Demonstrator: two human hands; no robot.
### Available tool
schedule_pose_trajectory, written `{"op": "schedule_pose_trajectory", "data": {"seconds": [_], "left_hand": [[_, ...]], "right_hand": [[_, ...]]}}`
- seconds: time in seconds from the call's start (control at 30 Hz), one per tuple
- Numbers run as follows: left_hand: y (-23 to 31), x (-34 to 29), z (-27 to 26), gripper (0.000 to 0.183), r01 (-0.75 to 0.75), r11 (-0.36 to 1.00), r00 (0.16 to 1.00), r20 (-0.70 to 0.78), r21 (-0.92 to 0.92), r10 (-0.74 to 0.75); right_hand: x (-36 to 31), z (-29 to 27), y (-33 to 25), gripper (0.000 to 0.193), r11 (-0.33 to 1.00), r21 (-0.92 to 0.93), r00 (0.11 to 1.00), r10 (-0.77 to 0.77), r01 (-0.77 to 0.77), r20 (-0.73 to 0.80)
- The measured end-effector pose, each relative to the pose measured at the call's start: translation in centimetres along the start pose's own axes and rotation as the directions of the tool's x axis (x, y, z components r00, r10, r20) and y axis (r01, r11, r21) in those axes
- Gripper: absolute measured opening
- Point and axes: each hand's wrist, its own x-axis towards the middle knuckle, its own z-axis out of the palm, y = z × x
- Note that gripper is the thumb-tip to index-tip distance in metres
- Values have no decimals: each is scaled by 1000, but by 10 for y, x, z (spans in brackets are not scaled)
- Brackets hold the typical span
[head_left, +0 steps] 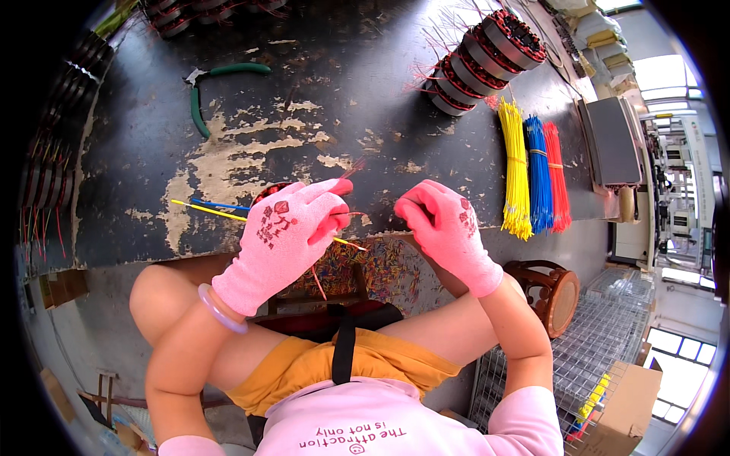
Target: The person puts on pink gloves and uses a pair of pliers to cut and secure colored zip ties onto a metal coil component, handling one coil at a time on a workspace filled with similar components.
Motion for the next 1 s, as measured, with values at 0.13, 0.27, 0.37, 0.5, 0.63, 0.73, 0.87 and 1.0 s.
{"op": "schedule_pose_trajectory", "data": {"seconds": [0.13, 0.27, 0.37, 0.5, 0.63, 0.73, 0.87, 1.0], "left_hand": [[-1, 2, 4, 18, -22, 998, 1000, -11, 60, 23], [11, 2, -12, 22, -23, 998, 999, -33, 52, 25], [12, 6, -27, 27, -90, 978, 994, -50, 190, 101], [0, -5, -17, 30, -68, 960, 997, -27, 272, 79], [-3, -4, -17, 31, -45, 955, 999, 22, 294, 40], [1, -4, -13, 32, -34, 948, 997, -61, 315, 56], [-2, -6, -4, 21, -17, 971, 990, -130, 239, 49], [-10, -14, -3, 14, 45, 983, 995, -91, 178, -29]], "right_hand": [[8, 18, -17, 22, 831, 547, 989, 24, -102, 147], [21, 18, -12, 15, 814, 487, 915, 126, -316, 383], [24, 23, -10, 17, 844, 488, 945, 61, -221, 322], [25, 26, -14, 14, 830, 477, 922, 107, -289, 372], [27, 25, -12, 14, 882, 424, 946, 70, -207, 316], [22, 22, -7, 14, 897, 440, 973, -58, -47, 223], [24, 34, 14, 13, 899, 236, 926, -378, 368, -3], [24, 44, 15, 18, 907, 218, 933, -352, 361, -77]]}}
